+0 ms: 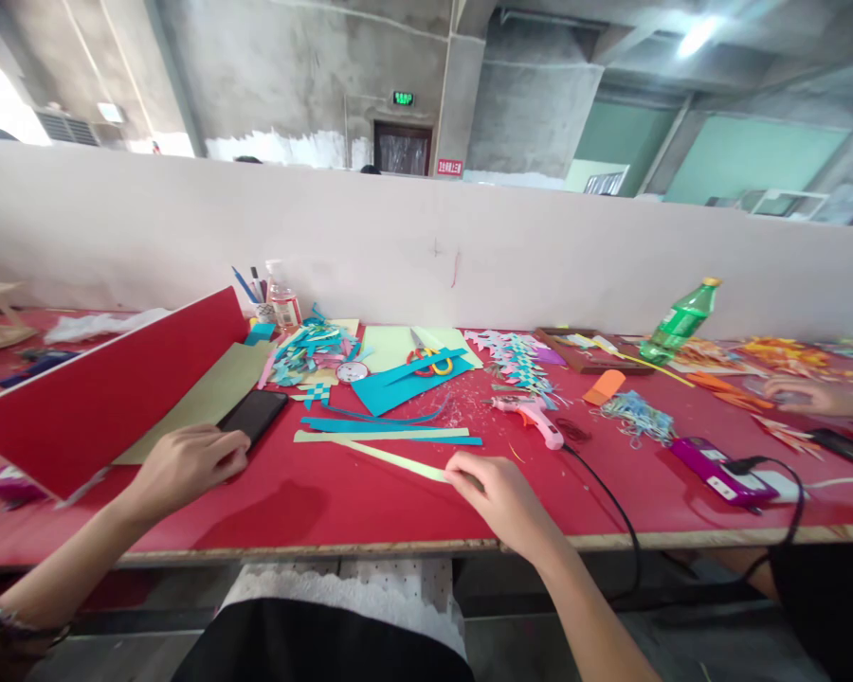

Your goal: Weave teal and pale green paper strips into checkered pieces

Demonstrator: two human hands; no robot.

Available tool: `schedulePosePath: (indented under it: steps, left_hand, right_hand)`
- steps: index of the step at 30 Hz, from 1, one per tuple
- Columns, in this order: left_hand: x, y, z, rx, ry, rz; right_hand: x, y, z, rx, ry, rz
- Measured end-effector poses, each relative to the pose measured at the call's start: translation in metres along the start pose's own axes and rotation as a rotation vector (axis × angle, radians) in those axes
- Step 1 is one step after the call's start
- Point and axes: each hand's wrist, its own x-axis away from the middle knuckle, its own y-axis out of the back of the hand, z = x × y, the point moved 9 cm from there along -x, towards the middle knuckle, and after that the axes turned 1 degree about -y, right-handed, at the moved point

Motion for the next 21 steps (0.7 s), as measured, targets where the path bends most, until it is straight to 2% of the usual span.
schedulePosePath:
  steps: [2,4,7,9,16,21]
  left_hand:
    - [-0.009,0.01,-0.016,0.058,0.004,-0.047]
    - [-0.022,0.019,-0.047,0.164,-0.075,-0.063]
    - [-0.037,0.019,-0.089,0.36,-0.17,0.034]
    - [-0.041,0.013,-0.104,0.465,-0.182,0.111]
    - [-0.037,-0.009,-0.113,0.63,-0.149,0.297]
    - [-0.032,-0.012,-0.107,0.917,-0.075,0.395]
  right_hand:
    - [-0.002,-0.007,0.015,0.049,0.074,0.029]
    - [-0.006,-0.016,0.035,0.101,0.17,0.043]
    - [-0.011,-0.025,0.061,0.149,0.305,0.039]
    - [-0.014,-0.028,0.072,0.175,0.36,0.015]
    - [-0.02,-0.052,0.089,0.28,0.459,-0.051]
    - [-0.021,-0.055,0.08,0.304,0.465,-0.082]
